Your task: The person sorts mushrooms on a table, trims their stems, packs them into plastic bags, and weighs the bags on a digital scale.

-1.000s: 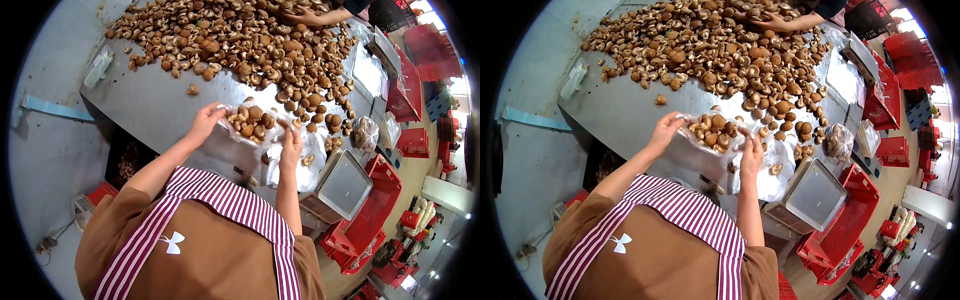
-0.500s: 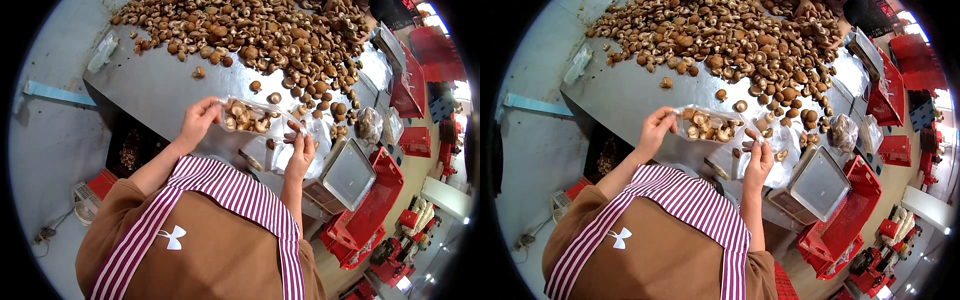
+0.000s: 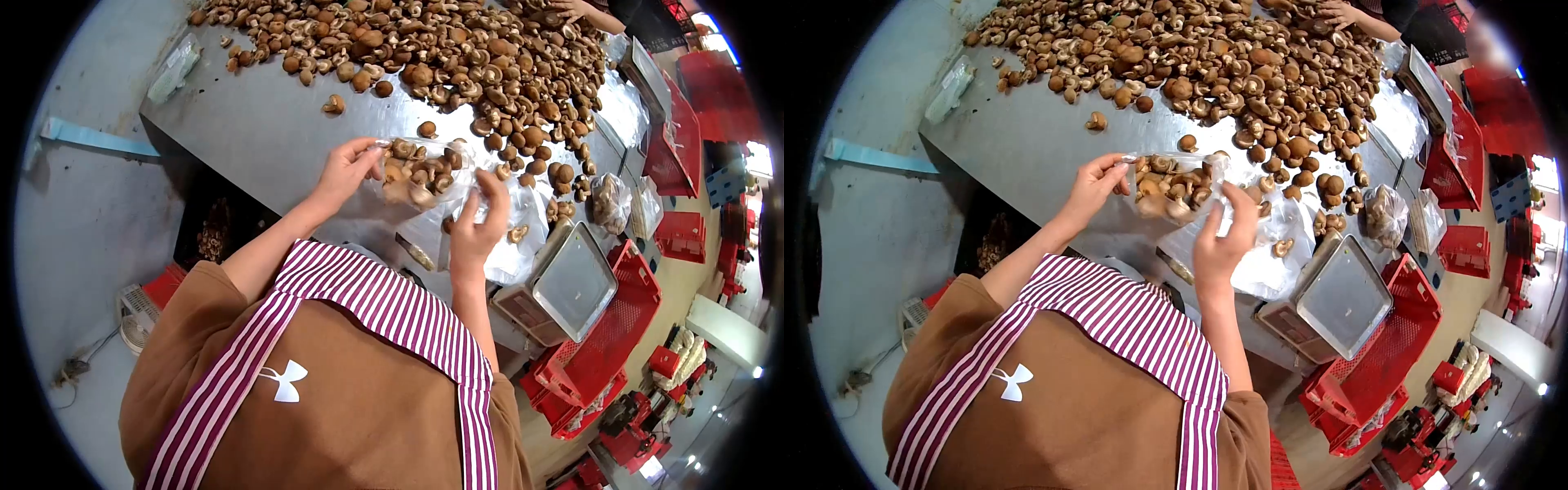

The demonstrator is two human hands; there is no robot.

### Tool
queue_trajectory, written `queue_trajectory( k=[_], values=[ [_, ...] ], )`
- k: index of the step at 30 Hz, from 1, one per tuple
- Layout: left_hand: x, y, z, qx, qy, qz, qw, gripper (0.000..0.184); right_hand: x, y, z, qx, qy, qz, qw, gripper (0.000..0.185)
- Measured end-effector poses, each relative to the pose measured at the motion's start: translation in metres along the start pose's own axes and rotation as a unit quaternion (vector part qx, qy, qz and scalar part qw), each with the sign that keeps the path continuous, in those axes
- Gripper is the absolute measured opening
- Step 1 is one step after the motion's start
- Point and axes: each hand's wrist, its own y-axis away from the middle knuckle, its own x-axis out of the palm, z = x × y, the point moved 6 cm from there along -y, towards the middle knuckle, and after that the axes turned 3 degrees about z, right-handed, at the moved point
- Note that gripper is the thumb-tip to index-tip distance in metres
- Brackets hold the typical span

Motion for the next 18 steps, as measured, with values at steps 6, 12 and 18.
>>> queue_trajectory(
  k=[6,12,18],
  values=[
    [0.009,-0.004,-0.004,0.025,0.006,0.005,1.000,0.024,0.129,-0.008,-0.041,-0.028,0.254,0.374,0.892,0.016],
    [-0.002,0.005,0.000,-0.009,-0.047,0.007,0.999,0.024,0.171,0.009,-0.107,-0.067,0.353,0.432,0.827,0.029],
    [-0.027,0.013,0.019,-0.026,-0.015,-0.039,0.999,0.023,0.163,0.002,-0.130,-0.042,0.320,0.434,0.841,0.018]
  ],
)
